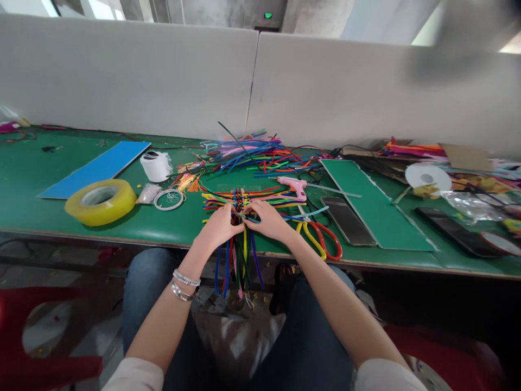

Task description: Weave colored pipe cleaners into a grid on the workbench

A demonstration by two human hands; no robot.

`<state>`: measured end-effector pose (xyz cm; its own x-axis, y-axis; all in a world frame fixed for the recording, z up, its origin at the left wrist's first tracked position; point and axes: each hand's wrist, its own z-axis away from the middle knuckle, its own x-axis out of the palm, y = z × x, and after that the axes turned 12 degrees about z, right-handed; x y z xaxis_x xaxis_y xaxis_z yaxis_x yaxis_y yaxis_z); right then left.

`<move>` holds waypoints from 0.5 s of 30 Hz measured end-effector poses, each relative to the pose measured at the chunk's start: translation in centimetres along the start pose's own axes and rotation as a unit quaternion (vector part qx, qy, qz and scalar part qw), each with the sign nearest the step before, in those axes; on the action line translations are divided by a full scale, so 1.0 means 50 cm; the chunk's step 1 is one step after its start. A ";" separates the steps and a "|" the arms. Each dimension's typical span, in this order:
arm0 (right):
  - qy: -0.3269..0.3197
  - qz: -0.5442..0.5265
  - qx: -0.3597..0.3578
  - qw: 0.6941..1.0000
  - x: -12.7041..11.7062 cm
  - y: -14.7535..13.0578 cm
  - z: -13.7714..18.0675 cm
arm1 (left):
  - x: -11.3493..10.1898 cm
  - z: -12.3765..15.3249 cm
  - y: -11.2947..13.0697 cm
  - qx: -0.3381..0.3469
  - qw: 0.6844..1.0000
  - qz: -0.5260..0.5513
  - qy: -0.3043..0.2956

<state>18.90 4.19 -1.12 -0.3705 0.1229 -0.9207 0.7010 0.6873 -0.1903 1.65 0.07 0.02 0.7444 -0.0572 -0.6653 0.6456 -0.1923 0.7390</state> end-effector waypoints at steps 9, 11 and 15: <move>-0.010 -0.029 0.029 0.999 0.013 0.013 0.000 | -0.015 0.002 0.002 0.026 0.997 -0.047 -0.058; -0.008 -0.034 0.027 0.999 0.013 0.015 0.000 | -0.019 0.003 0.003 0.031 0.996 -0.052 -0.062; -0.013 -0.041 0.026 0.999 0.013 0.017 -0.001 | -0.029 0.004 0.000 0.025 0.995 -0.054 -0.082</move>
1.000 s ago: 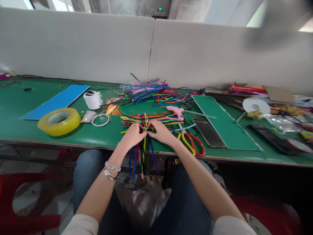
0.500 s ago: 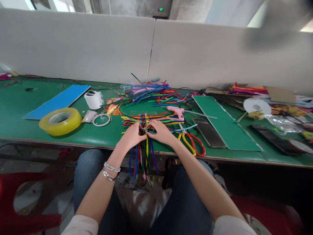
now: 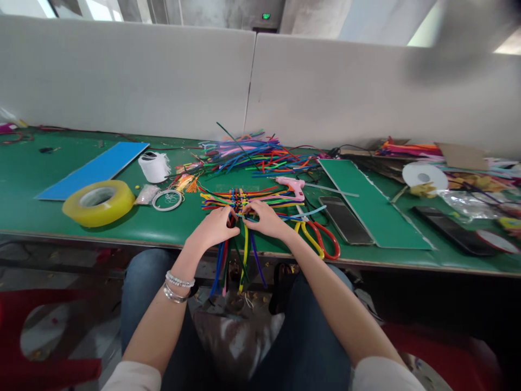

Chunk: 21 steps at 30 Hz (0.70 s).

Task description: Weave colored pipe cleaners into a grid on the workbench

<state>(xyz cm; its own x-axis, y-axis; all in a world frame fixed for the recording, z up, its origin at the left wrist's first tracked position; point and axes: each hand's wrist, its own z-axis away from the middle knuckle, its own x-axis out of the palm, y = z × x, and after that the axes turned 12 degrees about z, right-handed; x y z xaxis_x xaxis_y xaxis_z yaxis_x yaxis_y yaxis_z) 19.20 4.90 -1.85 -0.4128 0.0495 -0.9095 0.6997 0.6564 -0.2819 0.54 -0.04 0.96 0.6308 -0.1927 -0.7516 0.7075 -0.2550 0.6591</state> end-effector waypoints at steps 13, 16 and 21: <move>0.000 -0.010 0.000 1.000 0.000 0.000 0.000 | -0.069 0.042 -0.006 0.005 0.977 -0.014 -0.213; 0.002 -0.010 -0.002 1.000 -0.001 -0.001 -0.001 | -0.043 0.031 -0.003 0.023 0.988 0.026 -0.153; -0.010 -0.006 0.001 1.000 -0.002 -0.002 -0.001 | 0.018 -0.005 0.001 0.001 1.000 -0.001 0.031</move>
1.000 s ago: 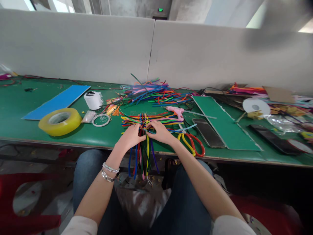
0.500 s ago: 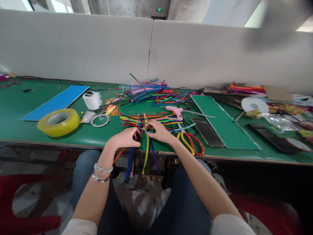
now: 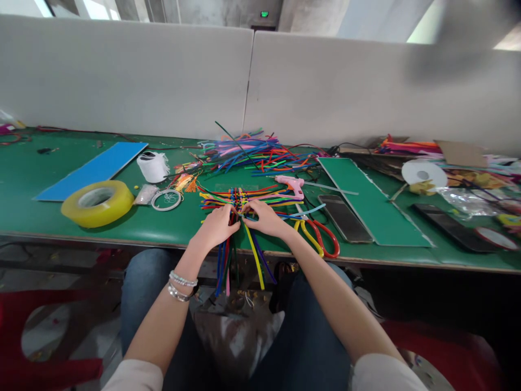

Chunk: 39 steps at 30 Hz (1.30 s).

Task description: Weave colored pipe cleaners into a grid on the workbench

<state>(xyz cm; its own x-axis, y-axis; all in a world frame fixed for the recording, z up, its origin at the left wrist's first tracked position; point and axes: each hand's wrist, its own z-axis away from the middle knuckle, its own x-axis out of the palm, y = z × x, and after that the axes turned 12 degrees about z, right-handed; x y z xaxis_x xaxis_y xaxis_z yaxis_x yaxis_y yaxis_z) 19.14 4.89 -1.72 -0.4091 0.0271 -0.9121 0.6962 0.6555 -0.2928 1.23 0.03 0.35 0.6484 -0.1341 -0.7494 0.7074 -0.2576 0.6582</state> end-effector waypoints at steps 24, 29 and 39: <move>0.001 0.005 0.014 1.000 0.012 0.002 -0.001 | 0.022 -0.005 0.023 0.010 0.998 -0.058 0.009; -0.006 0.004 0.013 1.000 0.011 0.003 -0.001 | 0.018 -0.020 0.008 -0.066 0.995 0.074 -0.005; -0.020 0.015 -0.013 1.000 0.000 -0.002 0.002 | 0.008 -0.036 -0.017 -0.134 0.965 0.225 -0.005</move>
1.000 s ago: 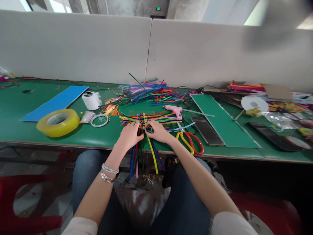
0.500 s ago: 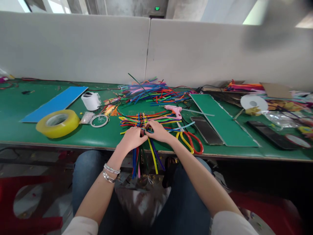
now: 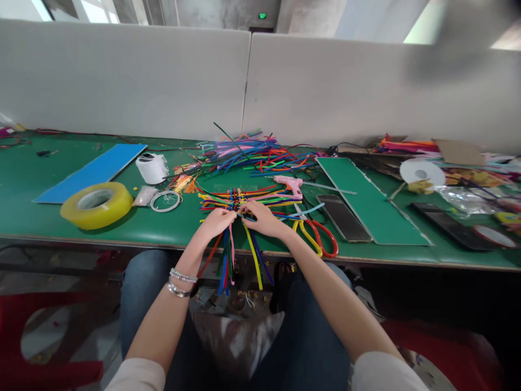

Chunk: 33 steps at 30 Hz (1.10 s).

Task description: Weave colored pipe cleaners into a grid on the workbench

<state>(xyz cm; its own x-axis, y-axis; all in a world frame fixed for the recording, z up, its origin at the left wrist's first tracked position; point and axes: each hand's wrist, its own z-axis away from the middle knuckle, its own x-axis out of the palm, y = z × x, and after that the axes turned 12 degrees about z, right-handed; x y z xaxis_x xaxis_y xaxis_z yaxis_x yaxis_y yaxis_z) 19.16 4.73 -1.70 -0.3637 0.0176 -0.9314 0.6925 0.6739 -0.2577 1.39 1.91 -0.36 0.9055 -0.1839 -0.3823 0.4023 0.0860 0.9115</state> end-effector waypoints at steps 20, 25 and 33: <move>0.003 -0.055 0.006 0.998 0.001 0.010 -0.002 | 0.006 0.036 0.002 0.174 0.956 -0.216 -0.093; 0.003 -0.050 0.034 0.998 -0.002 -0.002 0.000 | 0.007 0.032 -0.004 0.205 0.935 -0.274 -0.090; 0.033 -0.023 0.060 0.997 0.016 -0.009 -0.003 | -0.002 0.033 0.002 0.161 0.955 -0.215 -0.124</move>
<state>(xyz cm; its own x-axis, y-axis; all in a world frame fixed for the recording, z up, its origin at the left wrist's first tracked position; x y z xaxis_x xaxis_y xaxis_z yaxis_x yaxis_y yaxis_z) 18.45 4.54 -2.28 -0.4340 0.0402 -0.9000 0.7425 0.5816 -0.3322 1.11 0.30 0.04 0.5896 -0.3637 -0.7211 0.6319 -0.3482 0.6924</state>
